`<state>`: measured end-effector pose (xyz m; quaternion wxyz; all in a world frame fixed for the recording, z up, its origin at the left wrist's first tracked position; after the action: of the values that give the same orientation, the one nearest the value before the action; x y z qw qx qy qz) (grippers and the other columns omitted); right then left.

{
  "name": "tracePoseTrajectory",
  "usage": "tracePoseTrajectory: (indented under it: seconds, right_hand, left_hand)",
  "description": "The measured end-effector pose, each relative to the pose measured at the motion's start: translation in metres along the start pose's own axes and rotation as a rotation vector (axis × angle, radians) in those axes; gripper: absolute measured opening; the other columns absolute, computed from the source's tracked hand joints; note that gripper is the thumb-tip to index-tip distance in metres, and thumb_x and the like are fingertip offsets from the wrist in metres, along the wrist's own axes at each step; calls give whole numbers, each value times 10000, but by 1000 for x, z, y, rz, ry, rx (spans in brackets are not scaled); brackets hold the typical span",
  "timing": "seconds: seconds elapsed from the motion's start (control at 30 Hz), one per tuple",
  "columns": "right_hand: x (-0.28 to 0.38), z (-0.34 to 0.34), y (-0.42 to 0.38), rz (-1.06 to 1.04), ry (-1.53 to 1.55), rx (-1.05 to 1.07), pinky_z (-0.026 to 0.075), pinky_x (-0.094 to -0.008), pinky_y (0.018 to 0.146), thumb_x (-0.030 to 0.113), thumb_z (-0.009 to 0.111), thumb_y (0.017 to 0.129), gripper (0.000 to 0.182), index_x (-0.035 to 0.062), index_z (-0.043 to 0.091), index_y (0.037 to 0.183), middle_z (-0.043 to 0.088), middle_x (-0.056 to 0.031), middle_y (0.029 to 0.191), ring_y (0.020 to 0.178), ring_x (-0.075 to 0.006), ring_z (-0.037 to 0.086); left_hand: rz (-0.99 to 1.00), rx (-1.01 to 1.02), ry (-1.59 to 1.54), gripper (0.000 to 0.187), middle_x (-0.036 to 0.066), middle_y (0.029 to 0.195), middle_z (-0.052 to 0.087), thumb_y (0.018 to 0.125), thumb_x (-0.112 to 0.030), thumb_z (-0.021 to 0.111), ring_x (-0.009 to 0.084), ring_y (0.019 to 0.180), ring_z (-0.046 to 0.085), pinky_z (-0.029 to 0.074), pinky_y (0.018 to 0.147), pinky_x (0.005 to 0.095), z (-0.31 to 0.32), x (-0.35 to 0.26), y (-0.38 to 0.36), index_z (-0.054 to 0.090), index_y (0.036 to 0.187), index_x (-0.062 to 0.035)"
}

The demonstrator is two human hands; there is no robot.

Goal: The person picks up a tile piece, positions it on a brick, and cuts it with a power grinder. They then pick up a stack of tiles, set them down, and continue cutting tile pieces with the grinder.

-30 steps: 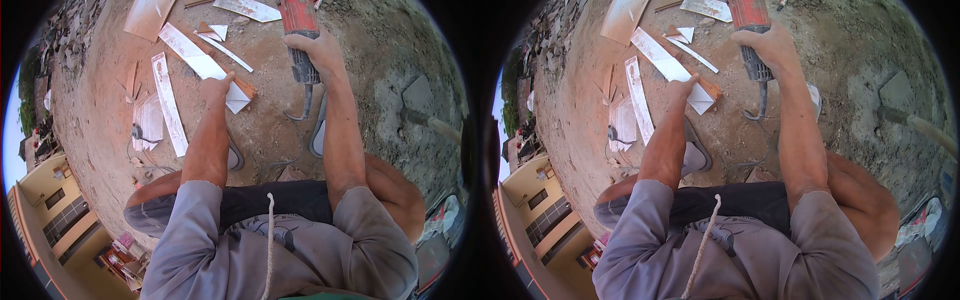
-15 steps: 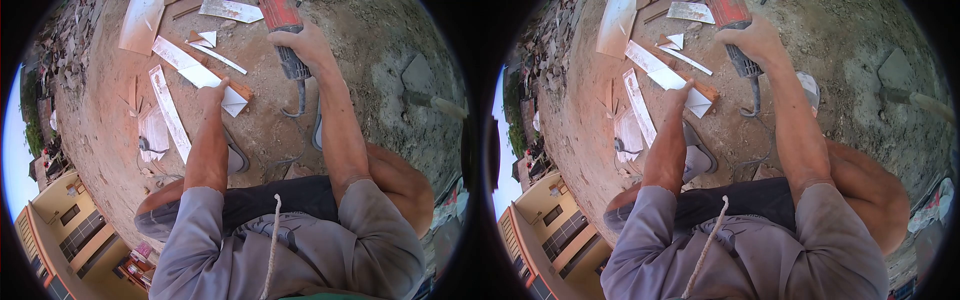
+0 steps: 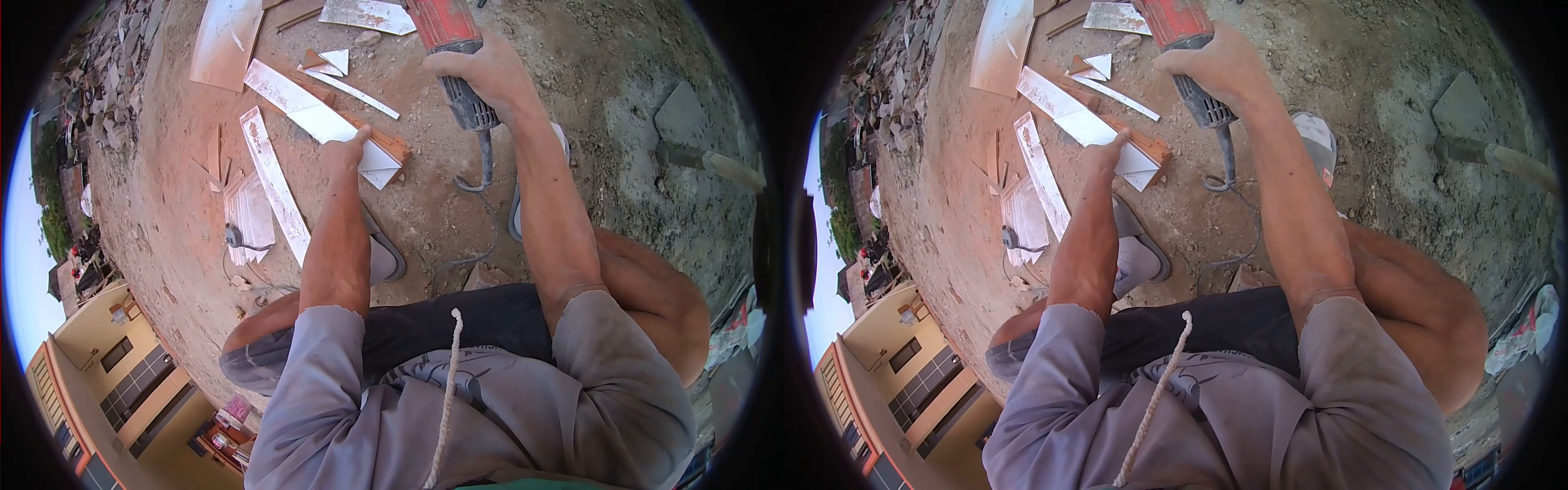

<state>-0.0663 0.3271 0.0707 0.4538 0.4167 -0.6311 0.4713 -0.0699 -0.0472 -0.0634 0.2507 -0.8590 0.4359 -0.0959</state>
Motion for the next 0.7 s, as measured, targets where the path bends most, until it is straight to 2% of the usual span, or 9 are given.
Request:
tracePoseTrajectory:
  seconds: [0.3,0.37,0.7]
  right_hand:
    - [-4,-2,2,-7,41,-1,546,-346,714,441,814,585,620,-26,704,979,722,-159,841,752,-249,702]
    - [0,-10,-1,-26,-57,-64,544,-346,713,449,808,587,607,-17,710,963,722,-151,841,749,-247,698]
    - [-8,-13,2,-20,-30,-67,544,-346,710,465,804,591,595,2,719,957,723,-141,834,748,-241,697]
  left_hand:
    - [16,7,-84,982,254,1286,633,687,-725,754,358,1205,620,490,999,425,2,5,6,643,1230,86]
    - [44,-36,-118,978,251,1290,632,693,-718,751,357,1204,620,484,1005,421,4,8,14,638,1239,86]
    - [19,-89,-34,968,247,1297,629,706,-711,741,354,1203,622,480,1010,424,-4,3,5,631,1255,79]
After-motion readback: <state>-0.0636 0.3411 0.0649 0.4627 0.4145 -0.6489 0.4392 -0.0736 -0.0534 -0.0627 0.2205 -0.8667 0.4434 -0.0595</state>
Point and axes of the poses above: each hand's wrist, its own y-axis towards the middle knuckle, its own z-axis out of the palm, x = y × z, the point moved 9 cm from there along y, towards the middle knuckle
